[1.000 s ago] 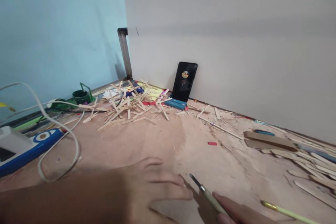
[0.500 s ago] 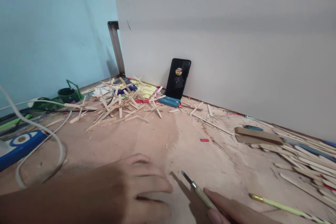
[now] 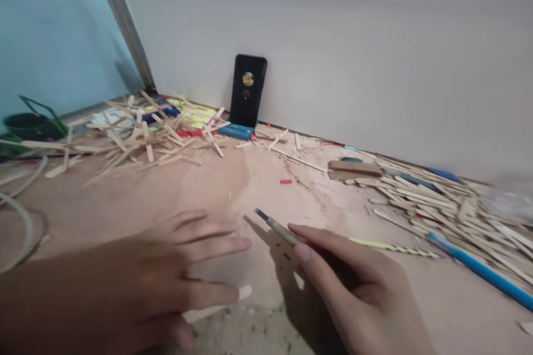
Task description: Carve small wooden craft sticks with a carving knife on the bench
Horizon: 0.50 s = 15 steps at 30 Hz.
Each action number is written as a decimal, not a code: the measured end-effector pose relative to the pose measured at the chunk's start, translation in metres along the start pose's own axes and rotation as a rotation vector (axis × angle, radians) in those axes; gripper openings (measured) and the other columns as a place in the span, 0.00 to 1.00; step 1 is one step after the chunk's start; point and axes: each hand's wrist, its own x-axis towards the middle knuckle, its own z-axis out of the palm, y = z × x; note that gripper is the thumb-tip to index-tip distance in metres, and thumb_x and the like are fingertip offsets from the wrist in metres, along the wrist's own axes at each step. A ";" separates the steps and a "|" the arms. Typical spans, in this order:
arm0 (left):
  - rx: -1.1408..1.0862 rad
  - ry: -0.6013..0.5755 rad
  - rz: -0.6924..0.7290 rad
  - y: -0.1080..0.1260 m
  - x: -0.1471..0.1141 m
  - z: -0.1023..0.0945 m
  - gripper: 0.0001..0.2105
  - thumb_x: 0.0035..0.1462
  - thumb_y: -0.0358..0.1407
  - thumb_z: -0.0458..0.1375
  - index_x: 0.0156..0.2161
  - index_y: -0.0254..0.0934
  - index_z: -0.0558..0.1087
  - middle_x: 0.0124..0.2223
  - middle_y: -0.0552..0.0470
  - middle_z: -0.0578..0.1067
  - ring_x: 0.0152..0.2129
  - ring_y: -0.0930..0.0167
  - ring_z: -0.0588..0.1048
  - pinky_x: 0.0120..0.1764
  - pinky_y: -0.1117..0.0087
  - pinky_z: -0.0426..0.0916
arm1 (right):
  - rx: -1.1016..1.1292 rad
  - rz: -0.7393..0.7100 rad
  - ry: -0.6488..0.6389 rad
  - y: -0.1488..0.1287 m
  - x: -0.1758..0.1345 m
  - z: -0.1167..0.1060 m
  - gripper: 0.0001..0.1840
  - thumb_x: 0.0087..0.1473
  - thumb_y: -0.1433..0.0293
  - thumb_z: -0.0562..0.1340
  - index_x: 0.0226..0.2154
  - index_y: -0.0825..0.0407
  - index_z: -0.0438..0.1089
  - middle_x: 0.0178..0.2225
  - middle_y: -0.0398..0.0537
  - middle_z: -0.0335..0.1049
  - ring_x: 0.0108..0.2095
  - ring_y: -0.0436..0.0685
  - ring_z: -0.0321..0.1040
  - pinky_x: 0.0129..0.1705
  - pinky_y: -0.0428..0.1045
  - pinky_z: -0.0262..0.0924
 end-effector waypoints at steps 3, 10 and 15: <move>-0.008 0.001 -0.071 -0.005 0.000 0.003 0.25 0.78 0.50 0.70 0.73 0.51 0.80 0.80 0.45 0.77 0.81 0.50 0.71 0.81 0.41 0.69 | 0.021 0.041 -0.013 -0.009 0.001 -0.007 0.17 0.69 0.47 0.73 0.46 0.35 0.95 0.45 0.49 0.95 0.39 0.67 0.94 0.37 0.52 0.89; -0.028 0.037 -0.058 -0.010 0.000 -0.008 0.24 0.79 0.41 0.66 0.76 0.52 0.77 0.83 0.46 0.73 0.83 0.50 0.68 0.84 0.35 0.60 | 0.073 0.064 0.028 -0.005 0.000 -0.007 0.15 0.71 0.48 0.74 0.49 0.34 0.95 0.33 0.45 0.92 0.28 0.59 0.89 0.30 0.46 0.84; -0.074 0.027 -0.023 -0.008 0.002 0.000 0.28 0.75 0.43 0.72 0.75 0.51 0.79 0.83 0.42 0.72 0.82 0.45 0.69 0.82 0.34 0.64 | 0.028 0.075 -0.018 -0.020 0.001 -0.008 0.11 0.68 0.50 0.77 0.47 0.31 0.95 0.48 0.41 0.95 0.42 0.62 0.94 0.41 0.48 0.88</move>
